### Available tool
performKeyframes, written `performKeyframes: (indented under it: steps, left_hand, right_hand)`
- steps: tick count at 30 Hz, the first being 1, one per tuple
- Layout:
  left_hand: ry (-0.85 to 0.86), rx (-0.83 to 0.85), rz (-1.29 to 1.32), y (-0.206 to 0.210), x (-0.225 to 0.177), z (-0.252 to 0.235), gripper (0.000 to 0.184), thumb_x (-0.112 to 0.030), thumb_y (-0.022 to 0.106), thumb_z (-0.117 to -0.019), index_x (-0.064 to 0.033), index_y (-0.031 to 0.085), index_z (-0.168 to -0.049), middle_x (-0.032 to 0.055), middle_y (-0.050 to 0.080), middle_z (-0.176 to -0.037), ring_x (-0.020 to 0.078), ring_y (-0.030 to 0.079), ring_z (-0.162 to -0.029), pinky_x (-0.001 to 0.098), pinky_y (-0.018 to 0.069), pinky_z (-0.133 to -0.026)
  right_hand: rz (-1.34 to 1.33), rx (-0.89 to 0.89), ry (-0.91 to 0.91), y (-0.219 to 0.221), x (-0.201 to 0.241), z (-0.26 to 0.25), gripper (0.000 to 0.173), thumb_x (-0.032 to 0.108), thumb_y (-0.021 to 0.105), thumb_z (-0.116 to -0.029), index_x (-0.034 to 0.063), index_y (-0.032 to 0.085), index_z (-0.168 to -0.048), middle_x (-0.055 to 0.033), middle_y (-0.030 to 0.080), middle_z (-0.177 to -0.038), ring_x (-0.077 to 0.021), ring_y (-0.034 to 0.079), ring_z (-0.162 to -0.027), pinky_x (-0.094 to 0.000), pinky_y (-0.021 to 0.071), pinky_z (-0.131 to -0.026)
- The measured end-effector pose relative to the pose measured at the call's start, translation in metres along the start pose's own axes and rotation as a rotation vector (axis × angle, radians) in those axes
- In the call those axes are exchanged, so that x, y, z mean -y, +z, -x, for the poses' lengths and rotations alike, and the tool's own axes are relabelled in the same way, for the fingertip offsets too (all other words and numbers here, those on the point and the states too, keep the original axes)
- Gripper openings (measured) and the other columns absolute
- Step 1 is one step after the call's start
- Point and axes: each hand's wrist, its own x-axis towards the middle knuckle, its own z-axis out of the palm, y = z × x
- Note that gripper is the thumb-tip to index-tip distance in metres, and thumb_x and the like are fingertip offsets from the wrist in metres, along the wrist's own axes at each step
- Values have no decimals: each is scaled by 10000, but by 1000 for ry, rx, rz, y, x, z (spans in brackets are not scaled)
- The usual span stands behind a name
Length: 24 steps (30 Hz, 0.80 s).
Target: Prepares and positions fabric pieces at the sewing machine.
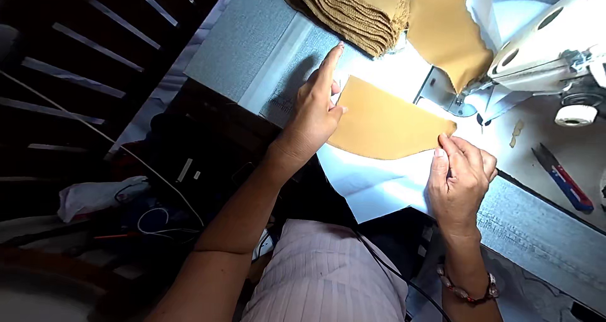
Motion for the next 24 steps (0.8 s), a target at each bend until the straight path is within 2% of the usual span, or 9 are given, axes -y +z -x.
performKeyframes:
  steps: [3,6,8,9,12,19,21,24]
  left_hand:
    - [-3,44,-16,-4,0,-5,847,31,728,-868,-40,297,-1594,190,625,-1169,143,631,-698,249,536,-626]
    - [-32,140,-84,-13,-2,-12,919,-38,773,-869,-67,240,-1617,192,623,-1188,180,640,-720,306,544,-656]
    - [-68,213,-126,-22,-2,-19,976,-113,806,-868,-86,198,-1630,226,609,-1256,270,660,-843,410,548,-752]
    - [-76,237,-133,-25,0,-21,998,-134,819,-861,-85,187,-1632,238,595,-1275,286,656,-870,424,546,-766]
    - [-72,263,-132,-28,6,-26,1028,-174,840,-844,-88,186,-1633,213,588,-1235,233,614,-813,370,516,-718]
    - [-59,246,-92,-28,8,-28,1019,-157,838,-843,-78,194,-1629,203,580,-1231,207,593,-805,336,499,-706]
    - [-63,246,-84,-30,8,-25,1012,-136,833,-845,-89,196,-1631,209,576,-1247,215,597,-806,348,502,-710]
    - [-53,222,-77,-27,11,-15,1027,-132,842,-838,-128,201,-1641,225,593,-1233,284,625,-851,428,533,-740]
  right_hand:
    - [19,19,4,0,1,0,394,238,455,-1069,16,713,-1268,-197,678,-1274,-396,582,-1146,-543,386,-967]
    - [28,33,4,-1,2,-1,402,241,444,-1072,16,715,-1267,-205,676,-1278,-405,579,-1161,-553,377,-979]
    - [32,41,3,-1,2,-1,399,245,447,-1072,26,720,-1263,-206,678,-1275,-406,577,-1169,-554,373,-989]
    - [35,47,0,-1,2,0,397,248,451,-1073,29,722,-1262,-207,678,-1275,-408,574,-1171,-555,373,-987]
    - [43,64,-2,-3,1,-1,405,259,444,-1078,33,715,-1276,-210,667,-1286,-410,561,-1173,-546,370,-978]
    - [42,54,-12,-3,1,-3,399,251,445,-1079,30,717,-1269,-225,663,-1274,-414,554,-1170,-533,368,-988]
    - [42,64,-15,-2,2,-2,401,247,439,-1077,31,713,-1274,-227,661,-1277,-423,556,-1195,-547,370,-1011]
    - [42,55,-17,-2,2,4,403,233,436,-1059,20,720,-1249,-231,681,-1270,-466,582,-1243,-634,380,-1072]
